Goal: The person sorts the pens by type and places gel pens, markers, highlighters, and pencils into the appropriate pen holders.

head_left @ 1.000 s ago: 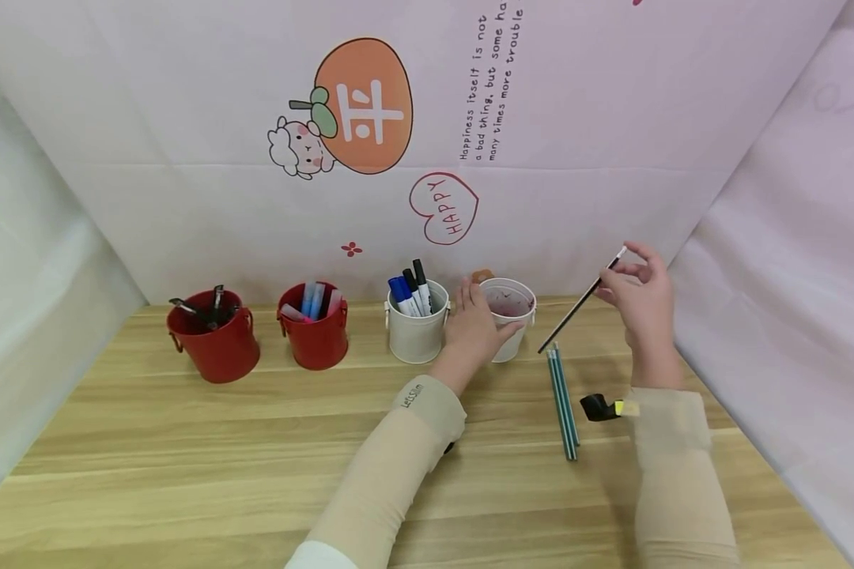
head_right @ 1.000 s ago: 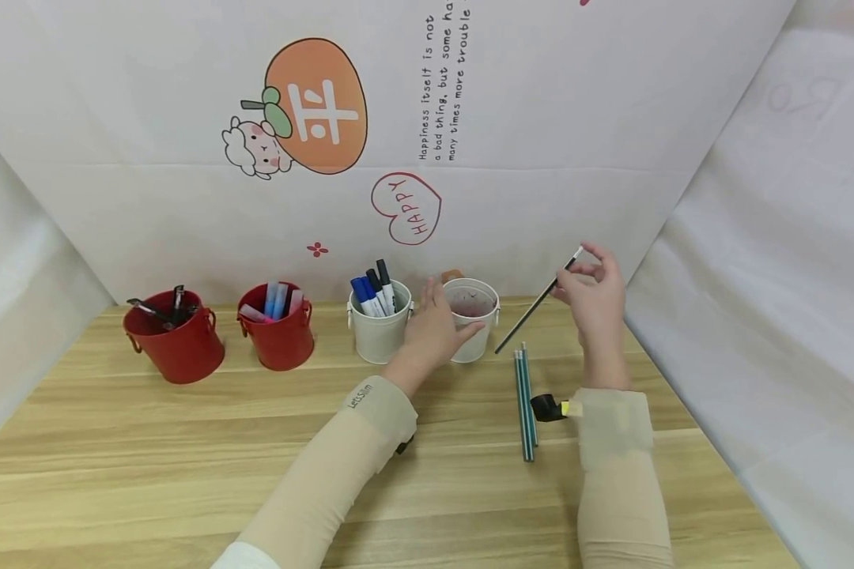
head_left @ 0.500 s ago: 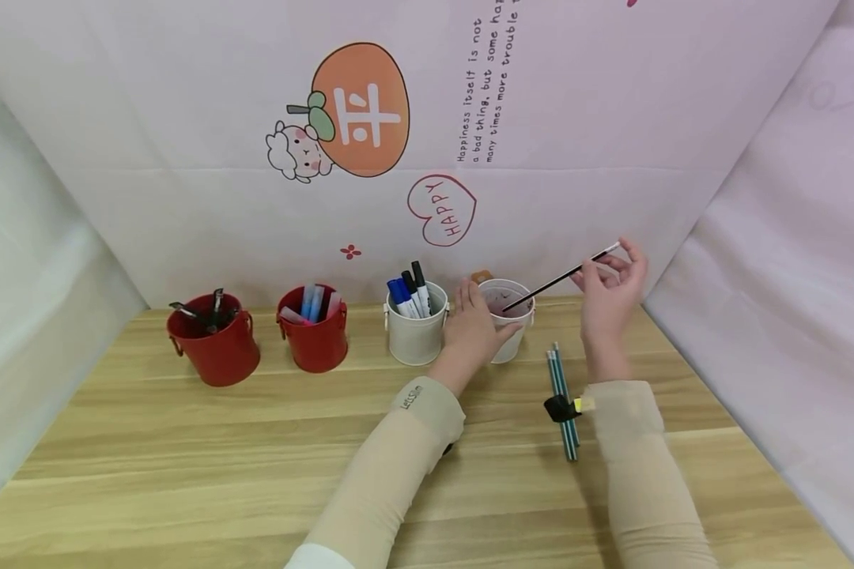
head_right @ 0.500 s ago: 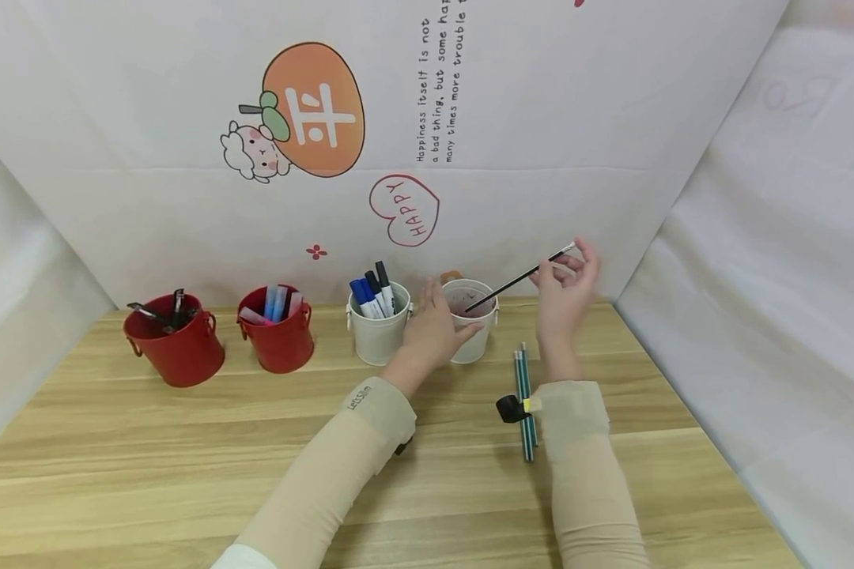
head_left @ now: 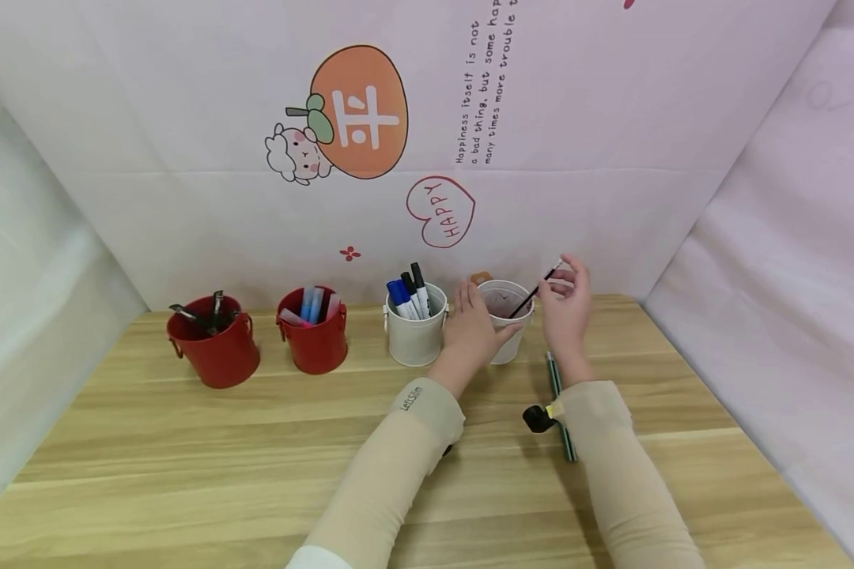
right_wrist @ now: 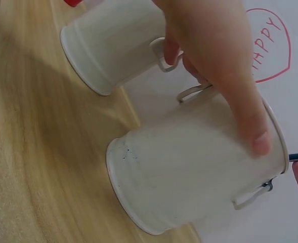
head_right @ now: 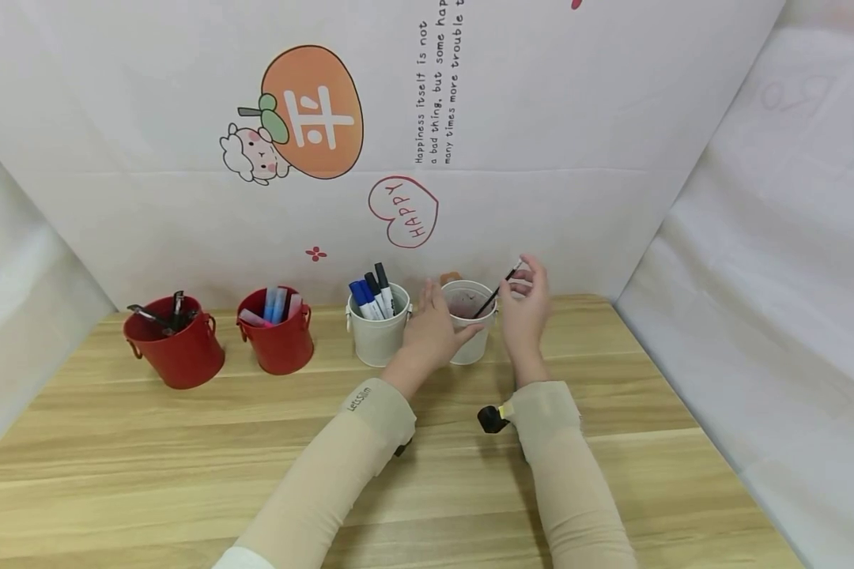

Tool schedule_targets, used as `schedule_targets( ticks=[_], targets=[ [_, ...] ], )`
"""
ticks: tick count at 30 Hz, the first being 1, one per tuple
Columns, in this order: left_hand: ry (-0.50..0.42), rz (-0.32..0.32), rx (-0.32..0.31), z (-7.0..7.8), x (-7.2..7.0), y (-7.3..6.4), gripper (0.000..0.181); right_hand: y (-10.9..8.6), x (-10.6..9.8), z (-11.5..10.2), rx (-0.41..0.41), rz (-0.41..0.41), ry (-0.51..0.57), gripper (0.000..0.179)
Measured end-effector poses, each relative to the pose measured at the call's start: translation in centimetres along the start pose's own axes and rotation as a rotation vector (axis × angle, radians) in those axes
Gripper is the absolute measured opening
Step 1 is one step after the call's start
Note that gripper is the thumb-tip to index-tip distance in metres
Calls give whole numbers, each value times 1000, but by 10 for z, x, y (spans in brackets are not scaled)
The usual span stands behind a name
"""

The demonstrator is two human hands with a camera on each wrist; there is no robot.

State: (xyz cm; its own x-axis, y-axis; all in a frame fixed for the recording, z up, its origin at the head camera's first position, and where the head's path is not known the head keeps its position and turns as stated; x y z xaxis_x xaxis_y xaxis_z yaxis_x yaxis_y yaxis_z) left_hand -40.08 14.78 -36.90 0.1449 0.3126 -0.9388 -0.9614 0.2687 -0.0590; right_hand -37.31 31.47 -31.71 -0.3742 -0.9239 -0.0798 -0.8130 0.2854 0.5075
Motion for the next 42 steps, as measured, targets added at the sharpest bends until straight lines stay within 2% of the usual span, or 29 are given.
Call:
schedule_targets(
  ticks=[6, 10, 13, 20, 30, 42],
  targets=[
    [7, -3, -6, -1, 0, 0, 112, -10, 12, -28, 15, -60, -74, 42],
    [13, -7, -9, -2, 1, -1, 111, -14, 13, -36, 20, -84, -39, 38],
    [8, -12, -9, -2, 1, -1, 111, -12, 9, -30, 25, -90, -17, 36],
    [7, -12, -1, -2, 1, -1, 111, -1, -7, 4, 80, -114, -11, 32],
    [-9, -7, 15, 0, 0, -2, 110, 0, -31, 9, 140, -154, -84, 33],
    [-28, -17, 13, -2, 0, -1, 110, -8, -41, 16, 228, -271, -164, 37]
  ],
)
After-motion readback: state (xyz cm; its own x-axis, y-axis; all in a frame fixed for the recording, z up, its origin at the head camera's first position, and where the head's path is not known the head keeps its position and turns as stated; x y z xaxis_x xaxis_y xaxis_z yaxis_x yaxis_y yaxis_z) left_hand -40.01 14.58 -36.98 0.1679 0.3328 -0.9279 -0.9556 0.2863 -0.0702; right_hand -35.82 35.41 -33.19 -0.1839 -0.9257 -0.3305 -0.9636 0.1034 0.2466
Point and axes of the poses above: each hand's wrist, its own y-axis towards the middle knuckle, its own x-axis out of the palm, z = x × y, the point moved 10 cm from there along y, towards the middle knuckle, and after that the axes turned 12 degrees about -z, right-handed, at the moved point
